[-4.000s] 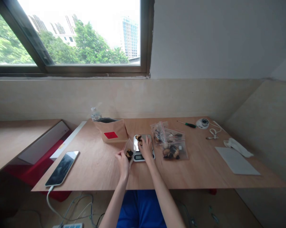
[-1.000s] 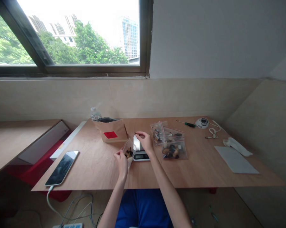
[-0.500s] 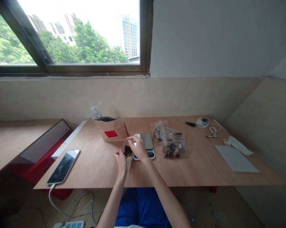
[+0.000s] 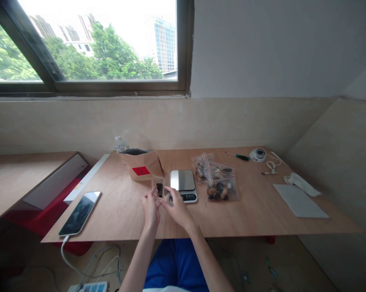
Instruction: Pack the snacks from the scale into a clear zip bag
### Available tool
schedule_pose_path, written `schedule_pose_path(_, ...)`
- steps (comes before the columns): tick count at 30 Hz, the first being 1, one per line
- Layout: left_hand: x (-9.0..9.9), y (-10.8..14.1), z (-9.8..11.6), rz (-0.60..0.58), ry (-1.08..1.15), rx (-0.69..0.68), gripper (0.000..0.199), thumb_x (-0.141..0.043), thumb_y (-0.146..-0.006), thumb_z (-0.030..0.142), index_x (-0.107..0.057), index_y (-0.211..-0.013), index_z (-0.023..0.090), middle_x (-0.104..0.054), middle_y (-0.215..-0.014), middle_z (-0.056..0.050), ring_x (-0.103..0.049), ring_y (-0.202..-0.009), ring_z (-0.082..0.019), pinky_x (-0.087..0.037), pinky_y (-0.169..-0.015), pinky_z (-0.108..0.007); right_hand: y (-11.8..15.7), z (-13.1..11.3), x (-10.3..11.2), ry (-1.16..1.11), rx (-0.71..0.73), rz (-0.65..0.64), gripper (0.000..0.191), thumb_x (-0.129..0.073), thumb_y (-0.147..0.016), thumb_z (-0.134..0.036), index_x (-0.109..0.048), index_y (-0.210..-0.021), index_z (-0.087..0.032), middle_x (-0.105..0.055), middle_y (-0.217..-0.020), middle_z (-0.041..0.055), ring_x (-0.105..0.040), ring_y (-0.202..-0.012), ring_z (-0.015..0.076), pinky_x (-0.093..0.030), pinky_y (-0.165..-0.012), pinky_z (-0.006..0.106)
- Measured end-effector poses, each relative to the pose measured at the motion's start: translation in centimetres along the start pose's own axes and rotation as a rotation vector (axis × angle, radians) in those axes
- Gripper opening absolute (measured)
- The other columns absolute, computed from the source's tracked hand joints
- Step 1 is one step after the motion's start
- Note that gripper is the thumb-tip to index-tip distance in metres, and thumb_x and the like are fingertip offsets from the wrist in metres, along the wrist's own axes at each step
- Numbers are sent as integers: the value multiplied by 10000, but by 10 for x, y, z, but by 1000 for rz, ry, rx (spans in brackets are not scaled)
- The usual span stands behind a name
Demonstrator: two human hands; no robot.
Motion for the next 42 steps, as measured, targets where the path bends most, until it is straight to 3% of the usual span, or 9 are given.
schedule_pose_path(2,-5,10,5,-44,-10,23,197,-531,-813,362,-463,-833,178,-549,-941,-63,-601,-889,-186,-510,-715,-327,-3,-5,2,-36,19,31,307,-468,-874,-361,-582,-1133,-242,-603,-1155,63,-542,-1094,195,-417,-960,366)
schedule_pose_path(5,-8,19,16,-121,-51,-68,177,-472,-854,353,-470,-850,176,-560,-1065,-90,-571,-1013,-199,-480,-829,-348,-6,-7,10,-112,22,84,309,-409,-902,-376,-645,-1034,-225,-656,-1067,60,-588,-1023,198,-443,-922,356)
schedule_pose_path(10,6,5,18,-148,-256,-224,350,-530,-820,415,-482,-1096,206,-489,-1242,-94,-481,-1157,-217,-416,-919,-330,0,10,32,-305,-75,127,357,-457,-869,-456,-664,-989,-190,-677,-1034,75,-608,-1001,218,-443,-925,359)
schedule_pose_path(16,-2,-11,-6,-433,-249,-186,335,-584,-763,449,-596,-948,170,-628,-938,-56,-586,-906,-183,-451,-799,-280,13,55,45,-373,-172,118,446,-451,-844,-529,-644,-1048,-183,-679,-1040,81,-617,-995,231,-454,-920,392)
schedule_pose_path(21,-7,-15,-29,-415,-270,-176,313,-594,-750,450,-625,-763,139,-565,-623,0,-524,-593,-120,-406,-567,-215,22,101,58,-218,-187,327,465,-461,-815,-564,-675,-950,-174,-710,-871,90,-654,-865,244,-495,-828,388)
schedule_pose_path(25,-9,-20,-36,-366,-239,-222,285,-621,-732,421,-610,-696,139,-535,-576,19,-487,-554,-99,-383,-560,-204,33,124,67,-191,-216,523,411,-540,-774,-527,-669,-898,-157,-704,-811,94,-659,-764,232,-518,-728,353)
schedule_pose_path(29,-12,-20,-44,-412,-223,-179,281,-638,-718,417,-613,-692,138,-562,-615,6,-512,-594,-107,-395,-584,-207,41,136,76,-209,-247,689,409,-603,-717,-513,-656,-884,-143,-698,-841,100,-651,-747,214,-517,-691,329)
schedule_pose_path(35,-10,-14,-47,-477,-218,-134,293,-636,-731,396,-653,-863,135,-650,-803,-53,-576,-742,-151,-432,-665,-241,44,134,79,-263,-271,740,423,-605,-712,-518,-628,-884,-133,-690,-760,88,-646,-694,201,-498,-613,290)
schedule_pose_path(42,-9,-16,-50,-479,-238,-137,270,-644,-727,389,-660,-796,128,-654,-754,-43,-580,-720,-151,-427,-666,-244,48,136,80,-254,-332,755,500,-520,-747,-587,-640,-898,-126,-694,-737,99,-635,-653,196,-483,-561,273)
Point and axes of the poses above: each hand's wrist, its own y-axis away from the middle knuckle, its own x-axis out of the back of the hand, z = x × y, the point moved 7 cm from there along -y, towards the middle knuckle
